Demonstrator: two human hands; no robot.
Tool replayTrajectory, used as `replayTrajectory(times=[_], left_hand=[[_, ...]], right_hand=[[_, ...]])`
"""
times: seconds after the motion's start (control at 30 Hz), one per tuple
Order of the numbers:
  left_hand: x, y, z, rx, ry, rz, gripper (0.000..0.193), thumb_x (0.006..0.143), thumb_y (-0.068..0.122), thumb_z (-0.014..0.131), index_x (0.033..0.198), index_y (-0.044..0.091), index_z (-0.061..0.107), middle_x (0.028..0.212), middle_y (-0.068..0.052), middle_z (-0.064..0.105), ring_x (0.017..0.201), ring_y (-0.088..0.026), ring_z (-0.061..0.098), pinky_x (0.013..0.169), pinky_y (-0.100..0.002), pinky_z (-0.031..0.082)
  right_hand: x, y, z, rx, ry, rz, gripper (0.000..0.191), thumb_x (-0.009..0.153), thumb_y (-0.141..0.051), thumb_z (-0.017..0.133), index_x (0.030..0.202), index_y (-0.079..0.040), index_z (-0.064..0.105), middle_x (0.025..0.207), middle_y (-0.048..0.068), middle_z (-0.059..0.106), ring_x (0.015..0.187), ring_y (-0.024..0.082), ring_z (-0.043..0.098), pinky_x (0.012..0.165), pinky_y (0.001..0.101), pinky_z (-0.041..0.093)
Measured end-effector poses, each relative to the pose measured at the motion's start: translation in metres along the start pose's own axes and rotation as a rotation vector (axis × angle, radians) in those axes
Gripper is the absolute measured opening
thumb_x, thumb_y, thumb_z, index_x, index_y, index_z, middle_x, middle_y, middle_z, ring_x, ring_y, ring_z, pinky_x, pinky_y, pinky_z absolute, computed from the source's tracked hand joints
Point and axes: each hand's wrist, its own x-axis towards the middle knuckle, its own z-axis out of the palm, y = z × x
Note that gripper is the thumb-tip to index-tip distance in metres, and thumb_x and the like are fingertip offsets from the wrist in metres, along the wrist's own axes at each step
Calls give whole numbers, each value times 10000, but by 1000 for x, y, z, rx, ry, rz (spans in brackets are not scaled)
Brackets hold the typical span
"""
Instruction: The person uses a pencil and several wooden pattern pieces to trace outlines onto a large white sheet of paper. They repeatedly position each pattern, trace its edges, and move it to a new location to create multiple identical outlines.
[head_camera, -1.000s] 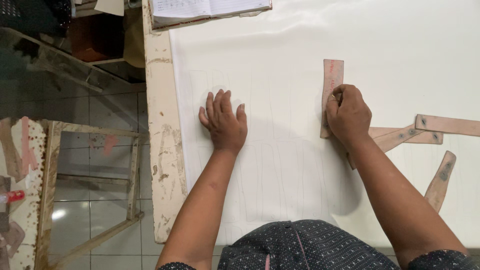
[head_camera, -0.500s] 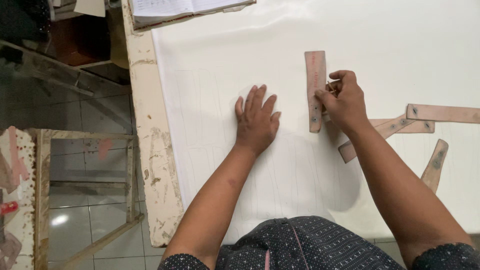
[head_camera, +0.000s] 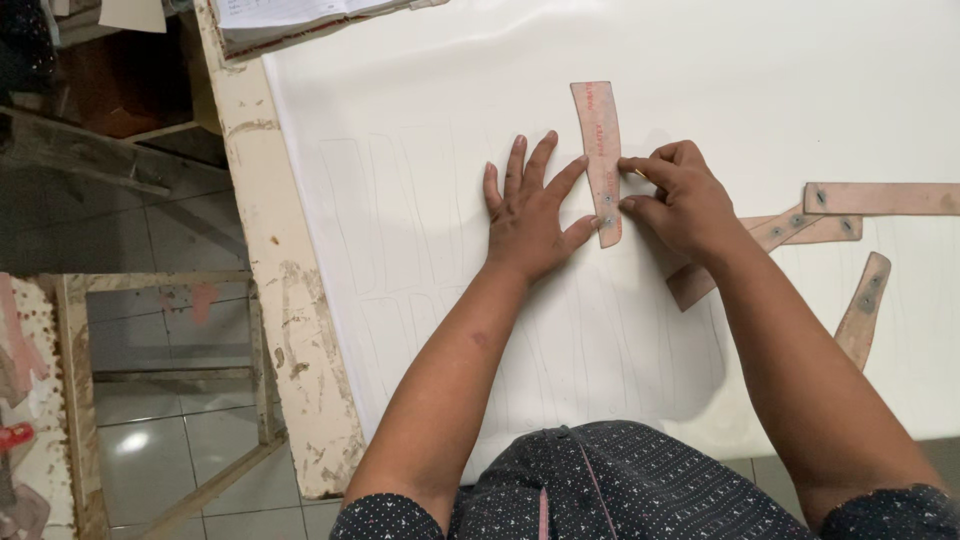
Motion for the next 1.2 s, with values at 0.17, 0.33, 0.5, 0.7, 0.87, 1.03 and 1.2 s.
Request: replayTrajectory(times=[0.17, 0.33, 0.5, 0.7, 0.87, 1.03, 1.2], left_hand=[[1, 3, -7, -83, -13, -38, 750, 756, 512, 809, 1436, 335, 547, 1665, -27, 236, 1573, -283, 20, 1244, -561, -71], [1, 5, -9, -89, -7, -41, 735, 746, 492, 830, 1418, 337, 576, 1664, -25, 254, 1575, -276, 25, 1248, -549, -69], [1, 5, -8, -94, 5, -43, 726, 741, 509, 830, 1404, 341, 586, 1659, -17, 272, 1577, -269, 39, 1259, -544, -66], [3, 5, -6, -73, -16, -57, 723, 749, 500, 823, 1411, 347, 578, 1654, -18, 267, 1569, -272, 34, 1251, -546, -75], [4, 3, -5, -71, -7, -39, 727, 759, 499, 815, 1426, 348, 568, 1654, -27, 264, 1568, -277, 30, 1248, -547, -75], [2, 1, -4, -64, 4, -25, 722, 764, 495, 810, 1428, 339, 571, 1657, -32, 269, 1570, -282, 34, 1247, -556, -67], [2, 0, -4, -82, 16, -11, 717, 771, 504, 807, 1426, 320, 580, 1658, -35, 271, 1572, -288, 43, 1247, -562, -60]], right_hand=[[1, -3, -5, 19, -40, 35, 461, 857, -222, 794, 1309, -242, 706, 1251, 45, 527, 960, 192, 598, 871, 347, 534], [0, -2, -4, 11, -40, 27, 456, 862, -228, 791, 1311, -247, 709, 1265, 45, 520, 970, 193, 600, 879, 351, 538], [1, -2, -4, -19, -52, 21, 458, 861, -233, 791, 1310, -265, 707, 1284, 56, 511, 998, 188, 610, 889, 355, 538], [0, -2, -3, -39, -53, 38, 452, 874, -246, 783, 1317, -278, 701, 1334, 59, 511, 991, 185, 634, 888, 355, 553], [0, -3, -3, -39, -41, 19, 468, 861, -252, 797, 1319, -276, 704, 1313, 64, 521, 975, 186, 634, 875, 348, 553], [-3, -3, -3, -12, -21, -22, 502, 831, -267, 829, 1320, -261, 715, 1270, 60, 541, 926, 195, 631, 838, 343, 560], [-4, -4, -2, -1, -9, -23, 548, 780, -308, 870, 1302, -250, 715, 1258, 62, 530, 865, 171, 640, 808, 338, 563]])
